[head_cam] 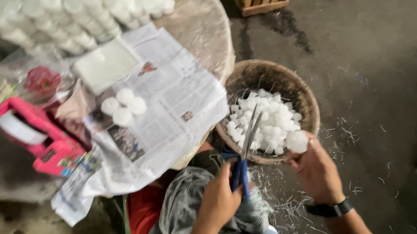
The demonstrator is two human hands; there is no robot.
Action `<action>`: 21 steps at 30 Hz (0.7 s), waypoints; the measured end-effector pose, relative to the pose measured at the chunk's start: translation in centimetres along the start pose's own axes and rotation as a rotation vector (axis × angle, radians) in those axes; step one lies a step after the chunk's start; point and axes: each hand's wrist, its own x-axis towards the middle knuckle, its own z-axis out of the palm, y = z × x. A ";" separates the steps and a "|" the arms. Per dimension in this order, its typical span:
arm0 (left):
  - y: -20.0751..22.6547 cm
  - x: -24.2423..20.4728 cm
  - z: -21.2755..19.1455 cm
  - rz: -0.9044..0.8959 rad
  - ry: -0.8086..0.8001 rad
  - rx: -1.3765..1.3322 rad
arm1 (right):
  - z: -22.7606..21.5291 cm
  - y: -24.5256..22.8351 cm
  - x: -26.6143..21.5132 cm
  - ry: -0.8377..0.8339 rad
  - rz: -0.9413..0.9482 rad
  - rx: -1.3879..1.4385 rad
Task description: Trimming the wicks of small white candles using a pair of scissors
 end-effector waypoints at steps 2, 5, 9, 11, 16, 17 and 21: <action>0.3 0.2 -1.1 0.120 0.080 0.079 | 0.1 -0.4 -0.3 0.036 0.005 -0.012; 2.8 1.7 -3.8 0.238 0.201 0.227 | -0.1 -0.6 -0.6 0.043 -0.027 0.010; 5.8 7.2 -7.2 0.186 0.368 0.736 | 0.3 -0.4 -0.9 0.054 -0.058 0.028; 3.0 13.2 -8.3 0.132 0.443 0.796 | 0.7 -0.2 -1.2 0.005 -0.034 0.013; 3.5 11.6 -7.4 0.337 0.614 1.006 | 0.0 1.1 -1.4 -0.027 -0.013 -0.012; 3.3 10.1 -5.6 0.398 0.472 0.872 | -0.5 1.5 -1.2 0.013 0.019 -0.081; -0.3 1.7 2.9 0.499 -0.217 0.812 | -3.3 3.6 -0.5 0.012 0.078 0.012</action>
